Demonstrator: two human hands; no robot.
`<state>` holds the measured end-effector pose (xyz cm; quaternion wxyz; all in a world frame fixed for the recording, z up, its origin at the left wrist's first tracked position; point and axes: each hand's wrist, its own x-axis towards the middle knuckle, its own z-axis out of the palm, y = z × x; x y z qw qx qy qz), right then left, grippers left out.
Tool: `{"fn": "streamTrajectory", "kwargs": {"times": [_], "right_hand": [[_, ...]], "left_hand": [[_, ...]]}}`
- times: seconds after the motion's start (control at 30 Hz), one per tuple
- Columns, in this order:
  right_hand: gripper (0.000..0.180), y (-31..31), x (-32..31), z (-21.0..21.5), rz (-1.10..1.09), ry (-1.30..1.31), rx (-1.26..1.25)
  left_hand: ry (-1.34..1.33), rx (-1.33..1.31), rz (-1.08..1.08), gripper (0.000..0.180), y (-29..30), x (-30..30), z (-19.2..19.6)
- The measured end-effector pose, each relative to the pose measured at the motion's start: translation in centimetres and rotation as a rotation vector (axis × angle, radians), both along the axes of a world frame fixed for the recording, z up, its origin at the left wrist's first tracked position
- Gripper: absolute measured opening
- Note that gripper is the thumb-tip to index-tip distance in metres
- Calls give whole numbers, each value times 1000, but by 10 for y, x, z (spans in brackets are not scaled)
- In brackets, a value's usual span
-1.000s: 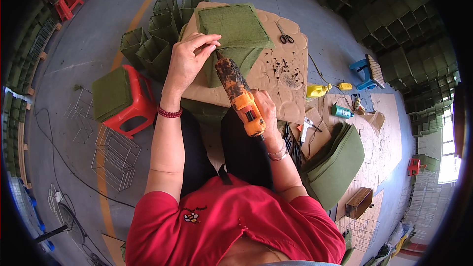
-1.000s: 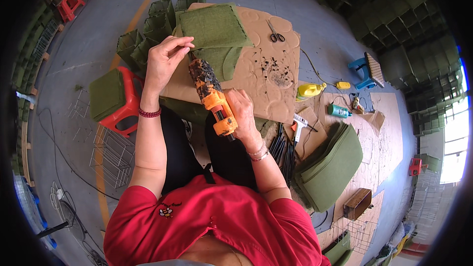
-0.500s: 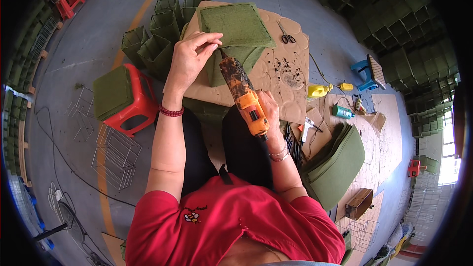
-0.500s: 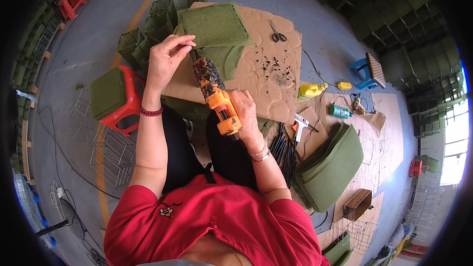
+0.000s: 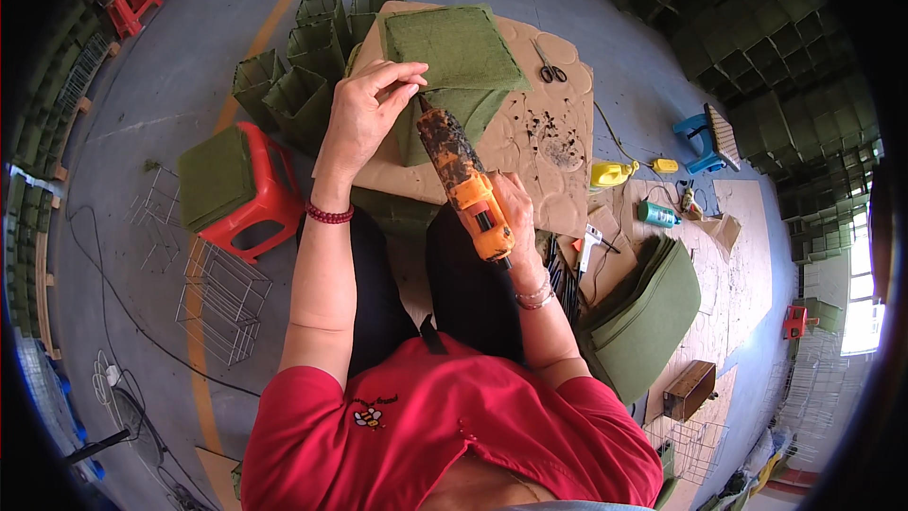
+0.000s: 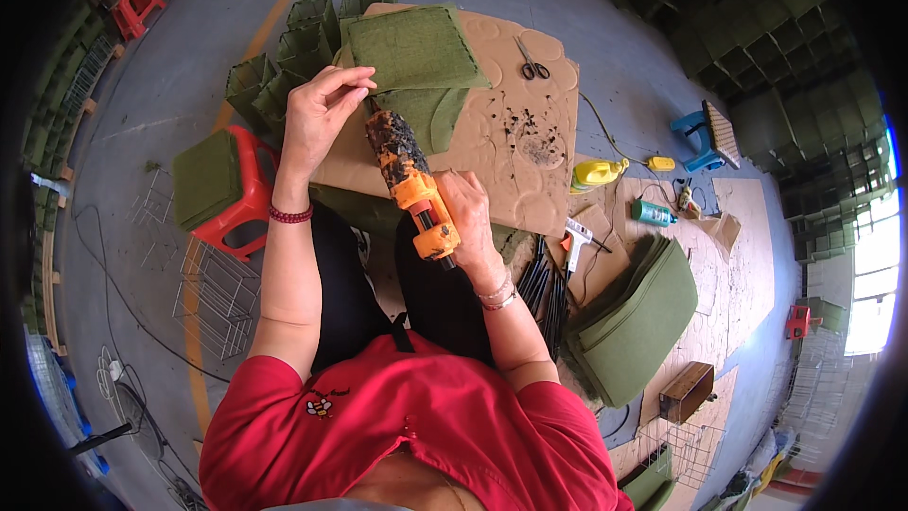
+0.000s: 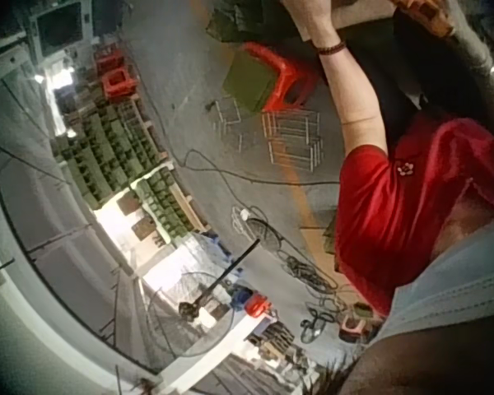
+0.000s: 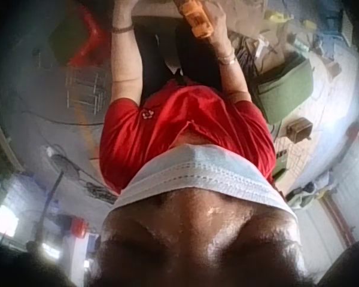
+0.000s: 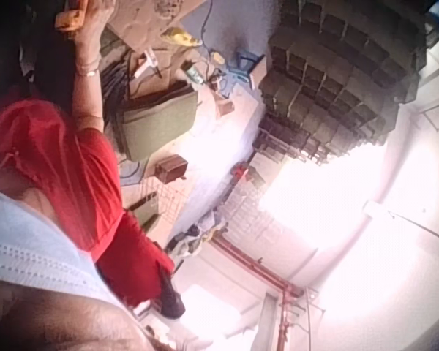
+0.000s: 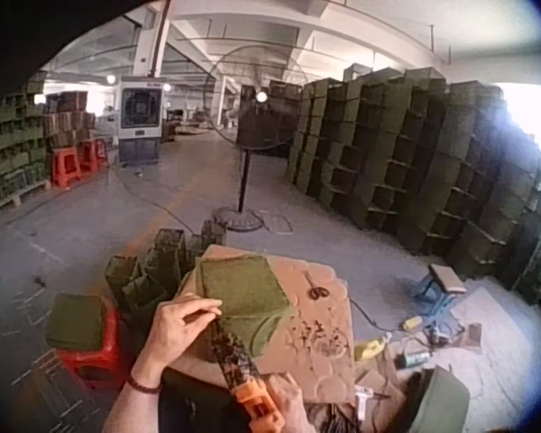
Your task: Assembling green fabric-covered boxes by gluing material onto a metal frame using a hot glue gun.
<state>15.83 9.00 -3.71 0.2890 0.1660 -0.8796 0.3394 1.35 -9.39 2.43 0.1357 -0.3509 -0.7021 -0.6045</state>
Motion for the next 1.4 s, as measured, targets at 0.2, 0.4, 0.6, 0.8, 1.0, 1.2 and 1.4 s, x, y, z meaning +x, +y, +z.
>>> {"fn": "streamTrajectory", "kwargs": {"times": [0.2, 0.4, 0.6, 0.8, 1.0, 1.2, 1.4], "right_hand": [[25, -3, 2, 5, -62, 5, 12], [24, 2, 2, -3, -64, 1, 42], [24, 2, 6, 3, -97, -10, 25], [24, 2, 7, 3, -104, -24, 35], [27, 3, 8, 2, -146, -36, 30], [29, 4, 9, 2, -164, -39, 54], [27, 4, 9, 3, -156, -18, 63]], "left_hand": [[-16, -18, -2, 22, -2, 0, -1], [-3, -46, 16, 22, -4, 0, -1], [8, -57, 14, 22, -1, -1, 0], [3, -49, 22, 22, -2, -1, -2], [8, -1, 36, 20, 1, -1, -3], [142, -100, 101, 24, 4, 3, 3], [210, -85, 206, 22, 13, 4, 3]]}}
